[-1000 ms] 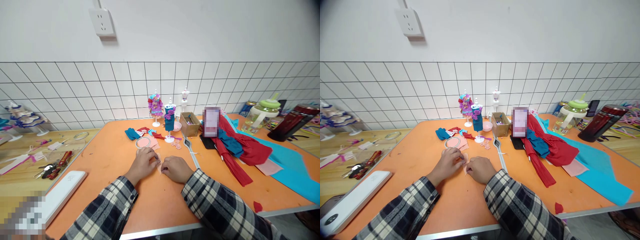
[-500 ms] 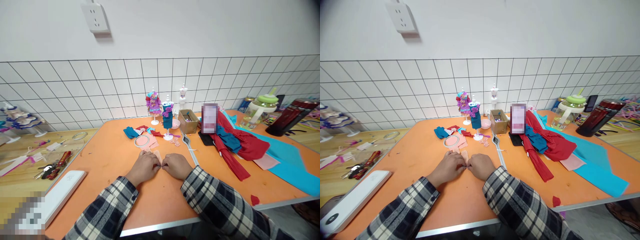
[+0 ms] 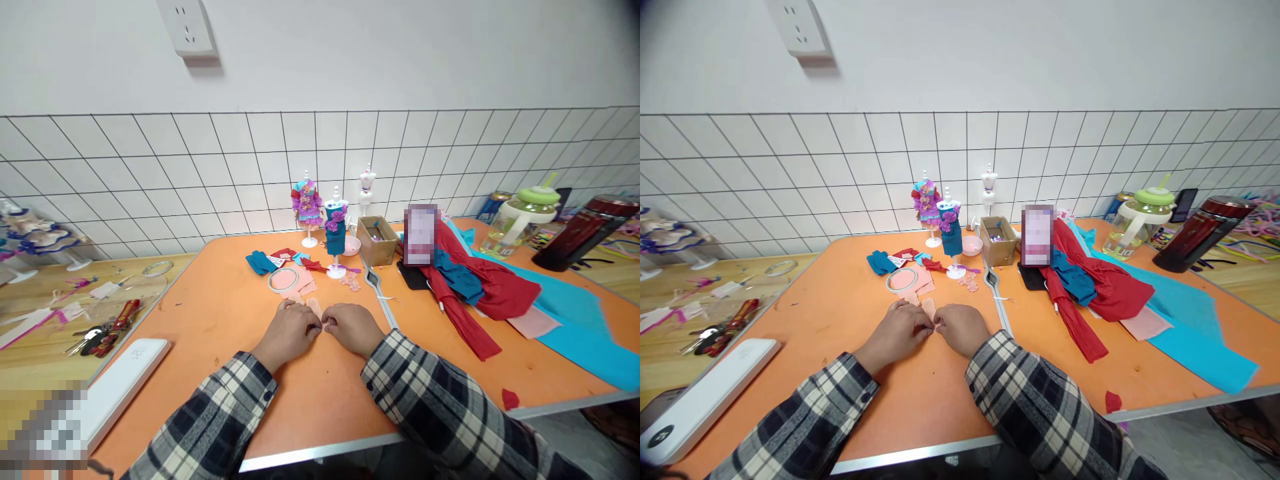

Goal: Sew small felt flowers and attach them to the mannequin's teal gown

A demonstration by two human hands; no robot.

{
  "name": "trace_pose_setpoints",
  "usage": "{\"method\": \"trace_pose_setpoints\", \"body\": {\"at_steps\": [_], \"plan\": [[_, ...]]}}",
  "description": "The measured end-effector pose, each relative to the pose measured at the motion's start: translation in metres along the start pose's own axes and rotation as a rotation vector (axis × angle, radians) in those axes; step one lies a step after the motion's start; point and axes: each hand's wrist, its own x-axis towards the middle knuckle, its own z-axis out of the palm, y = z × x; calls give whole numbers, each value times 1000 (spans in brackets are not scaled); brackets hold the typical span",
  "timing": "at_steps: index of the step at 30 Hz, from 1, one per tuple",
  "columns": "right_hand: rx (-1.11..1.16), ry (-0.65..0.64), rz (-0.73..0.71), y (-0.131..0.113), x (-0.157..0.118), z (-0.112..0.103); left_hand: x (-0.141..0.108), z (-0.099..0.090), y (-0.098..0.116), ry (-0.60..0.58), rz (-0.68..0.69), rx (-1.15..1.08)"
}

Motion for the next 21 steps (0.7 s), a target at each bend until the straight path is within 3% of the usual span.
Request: {"method": "trace_pose_setpoints", "body": {"at_steps": [10, 21], "plan": [[-88, -13, 1, -2, 0, 0, -2, 4, -1, 35, -62, -36], [-110, -10, -5, -5, 0, -1, 1, 4, -1, 14, -15, -14]]}}
